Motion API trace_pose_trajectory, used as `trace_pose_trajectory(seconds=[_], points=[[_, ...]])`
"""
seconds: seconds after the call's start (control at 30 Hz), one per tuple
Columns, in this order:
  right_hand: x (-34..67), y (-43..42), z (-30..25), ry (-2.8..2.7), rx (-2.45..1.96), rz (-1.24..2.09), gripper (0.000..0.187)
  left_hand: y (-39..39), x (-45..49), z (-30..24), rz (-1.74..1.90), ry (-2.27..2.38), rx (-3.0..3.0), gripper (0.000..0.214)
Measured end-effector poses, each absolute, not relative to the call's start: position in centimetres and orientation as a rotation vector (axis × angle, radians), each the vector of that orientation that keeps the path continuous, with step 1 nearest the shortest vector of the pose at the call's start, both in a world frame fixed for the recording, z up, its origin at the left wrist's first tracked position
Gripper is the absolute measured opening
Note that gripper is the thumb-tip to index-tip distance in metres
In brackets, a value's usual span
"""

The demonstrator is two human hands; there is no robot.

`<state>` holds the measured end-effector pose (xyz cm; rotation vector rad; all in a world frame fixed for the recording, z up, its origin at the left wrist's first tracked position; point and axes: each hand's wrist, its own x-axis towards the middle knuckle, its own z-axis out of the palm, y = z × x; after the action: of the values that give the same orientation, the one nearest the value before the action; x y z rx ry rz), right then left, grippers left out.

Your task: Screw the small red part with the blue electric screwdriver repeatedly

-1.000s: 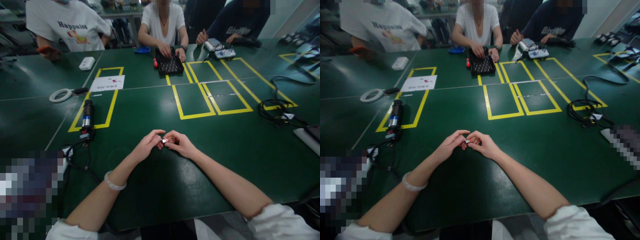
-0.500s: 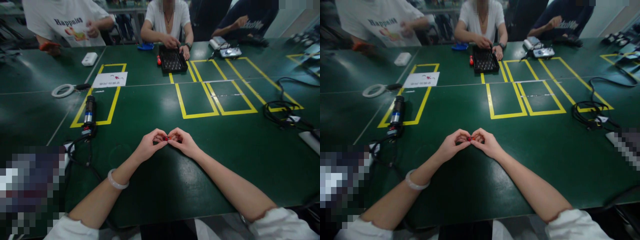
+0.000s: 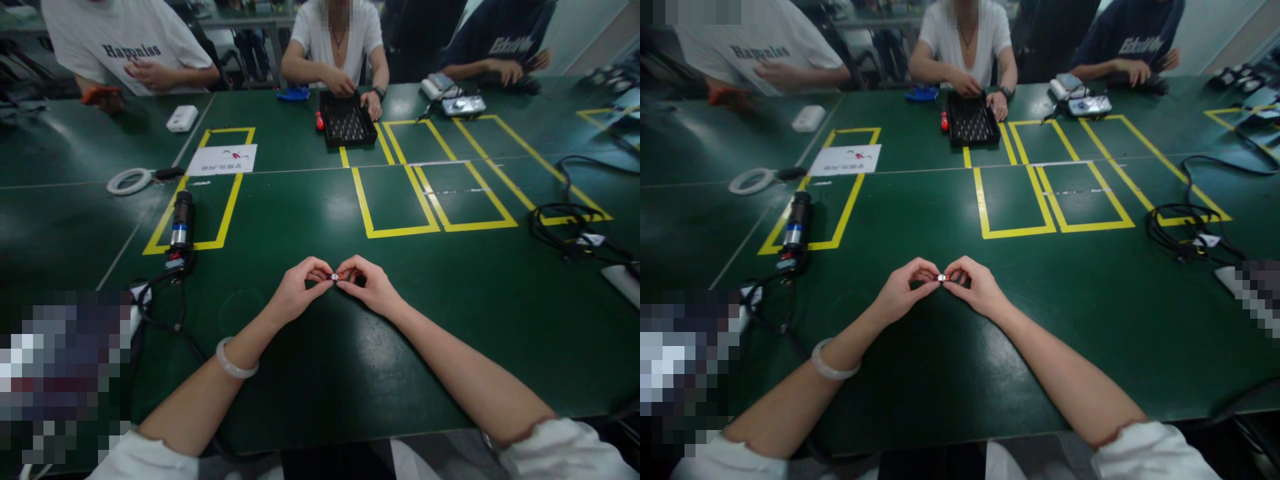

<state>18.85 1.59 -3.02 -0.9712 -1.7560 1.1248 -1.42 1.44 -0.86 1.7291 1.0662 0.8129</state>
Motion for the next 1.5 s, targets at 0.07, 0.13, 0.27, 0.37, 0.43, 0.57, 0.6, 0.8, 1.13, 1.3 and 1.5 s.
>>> trace_pose_trajectory(seconds=[0.07, 0.13, 0.27, 0.37, 0.43, 0.57, 0.6, 0.8, 1.13, 1.3, 1.5], points=[[18.9, 1.6, -3.1, -1.757, -0.966, 1.143, 0.014, 1.4, -1.4, -0.6, 0.773, 1.071, 1.779, 0.022], [19.0, 1.7, -3.1, -1.739, -0.965, 1.181, 0.014, 1.7, -1.9, 0.1, 0.721, 1.083, 1.859, 0.024], [19.1, 1.8, -3.0, -1.688, -0.985, 1.256, 0.016, 3.4, -5.6, 2.1, 0.678, 1.328, 2.082, 0.034], [19.1, 1.8, -2.9, -1.694, -1.010, 1.273, 0.017, 4.9, -11.1, 3.2, 0.590, 1.794, 2.192, 0.046], [19.0, 1.8, -2.8, -1.702, -1.021, 1.276, 0.018, 5.5, -15.3, 3.3, 0.466, 2.168, 2.182, 0.059], [19.0, 1.8, -3.0, -1.701, -1.032, 1.275, 0.018, 5.7, -21.8, 2.1, 0.249, 2.562, 1.839, 0.081], [19.0, 1.8, -3.0, -1.699, -1.034, 1.273, 0.018, 5.6, -22.9, 1.7, 0.209, 2.550, 1.783, 0.079], [18.9, 1.8, -2.9, -1.706, -1.036, 1.239, 0.015, 5.8, -23.8, 0.7, 0.122, 2.505, 1.811, 0.066], [18.8, 1.7, -2.8, -1.749, -1.041, 1.189, 0.014, 4.0, -16.7, 0.5, 0.228, 2.404, 2.080, 0.059], [18.6, 1.6, -2.7, -1.744, -1.036, 1.131, 0.013, 3.0, -11.4, 0.6, 0.257, 2.265, 2.108, 0.071], [18.7, 1.7, -3.0, -1.732, -1.097, 0.996, 0.013, 2.2, -5.8, 0.0, 0.391, 1.978, 2.248, 0.076]])
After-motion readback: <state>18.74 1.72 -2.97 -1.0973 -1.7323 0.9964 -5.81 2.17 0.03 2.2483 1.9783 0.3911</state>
